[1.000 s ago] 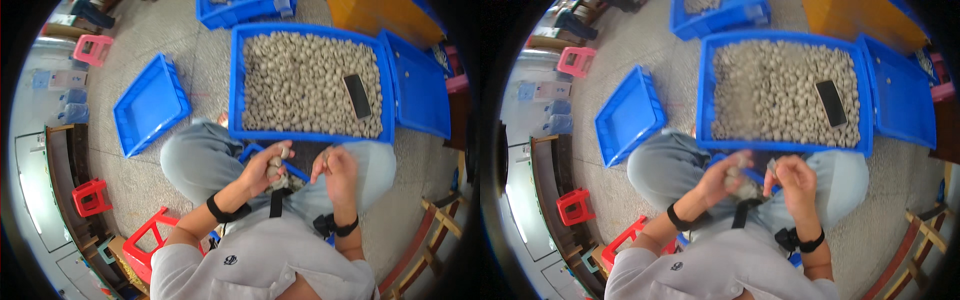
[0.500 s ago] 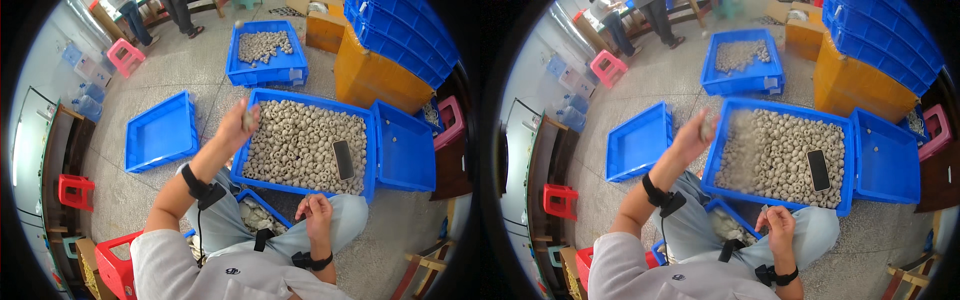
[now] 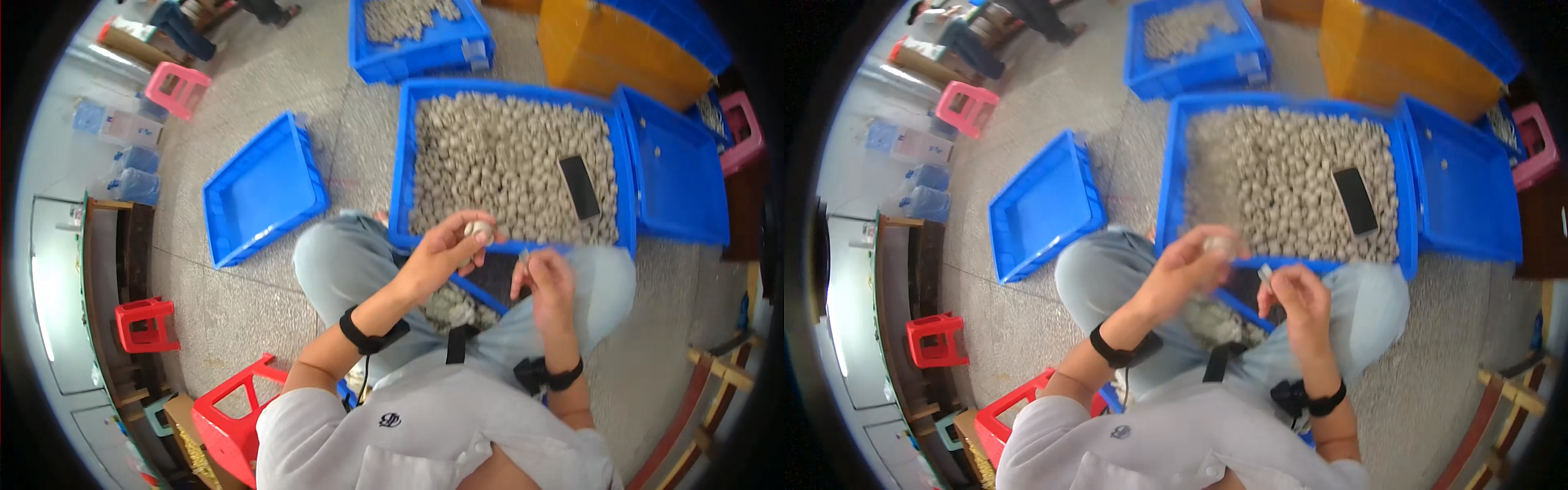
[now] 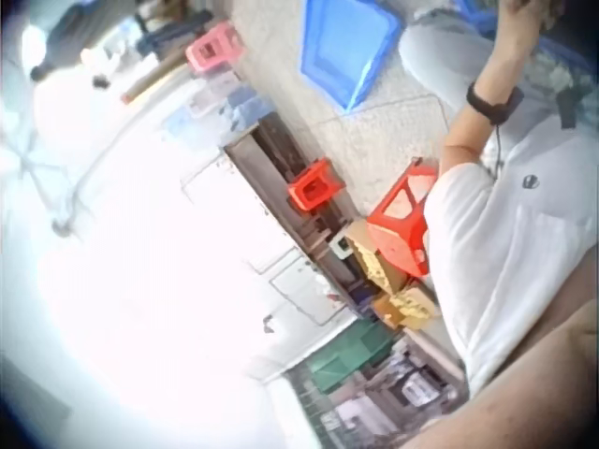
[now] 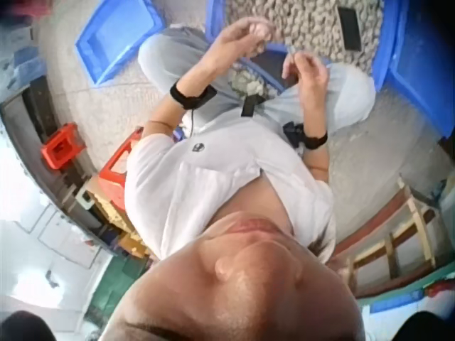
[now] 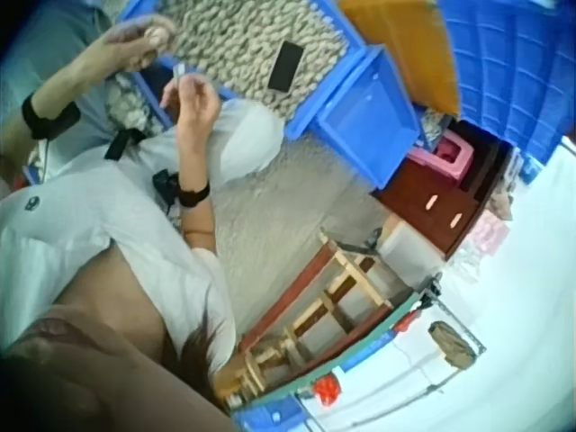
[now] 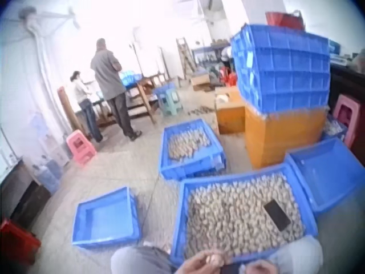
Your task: Assembling small white plastic components by snapping pieces together.
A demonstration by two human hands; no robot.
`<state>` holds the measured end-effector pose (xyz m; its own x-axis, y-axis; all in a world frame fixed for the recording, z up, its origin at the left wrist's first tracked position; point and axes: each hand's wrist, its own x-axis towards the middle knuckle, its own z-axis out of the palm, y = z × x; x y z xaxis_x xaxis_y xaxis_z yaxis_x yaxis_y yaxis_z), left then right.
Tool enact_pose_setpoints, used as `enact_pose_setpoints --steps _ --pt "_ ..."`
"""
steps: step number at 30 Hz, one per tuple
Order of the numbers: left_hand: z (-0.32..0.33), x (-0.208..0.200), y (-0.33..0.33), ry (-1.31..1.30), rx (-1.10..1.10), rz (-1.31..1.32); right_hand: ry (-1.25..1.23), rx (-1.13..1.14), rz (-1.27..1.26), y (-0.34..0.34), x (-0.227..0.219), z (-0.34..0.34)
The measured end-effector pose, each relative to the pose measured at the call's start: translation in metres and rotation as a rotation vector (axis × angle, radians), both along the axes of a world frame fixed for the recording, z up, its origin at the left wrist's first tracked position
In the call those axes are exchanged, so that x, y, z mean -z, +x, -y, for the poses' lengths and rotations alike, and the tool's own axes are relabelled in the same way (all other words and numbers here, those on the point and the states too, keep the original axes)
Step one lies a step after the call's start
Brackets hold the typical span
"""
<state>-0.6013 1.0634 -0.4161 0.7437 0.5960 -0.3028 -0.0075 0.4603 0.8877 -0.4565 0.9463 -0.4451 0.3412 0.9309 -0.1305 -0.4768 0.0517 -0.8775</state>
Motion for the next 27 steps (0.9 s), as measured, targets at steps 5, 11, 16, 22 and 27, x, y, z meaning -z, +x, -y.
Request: enact_pose_setpoints --steps 5,11,16,22,27 --pt "0.005 0.005 -0.008 0.025 0.050 0.011 -0.058 -0.058 0.020 -0.002 -0.002 -0.010" --pt "0.010 0.018 -0.005 -0.022 -0.012 0.070 -0.061 -0.096 0.011 -0.007 -0.001 -0.012" --pt "0.008 0.032 -0.007 0.234 0.005 -0.017 -0.075 -0.090 -0.001 -0.005 0.002 -0.013" --pt "0.008 0.027 -0.003 0.084 -0.025 0.011 -0.059 -0.095 -0.042 -0.004 0.006 -0.018" --pt "0.007 0.032 -0.001 -0.097 -0.139 0.167 -0.059 -0.118 -0.101 -0.003 0.010 -0.019"
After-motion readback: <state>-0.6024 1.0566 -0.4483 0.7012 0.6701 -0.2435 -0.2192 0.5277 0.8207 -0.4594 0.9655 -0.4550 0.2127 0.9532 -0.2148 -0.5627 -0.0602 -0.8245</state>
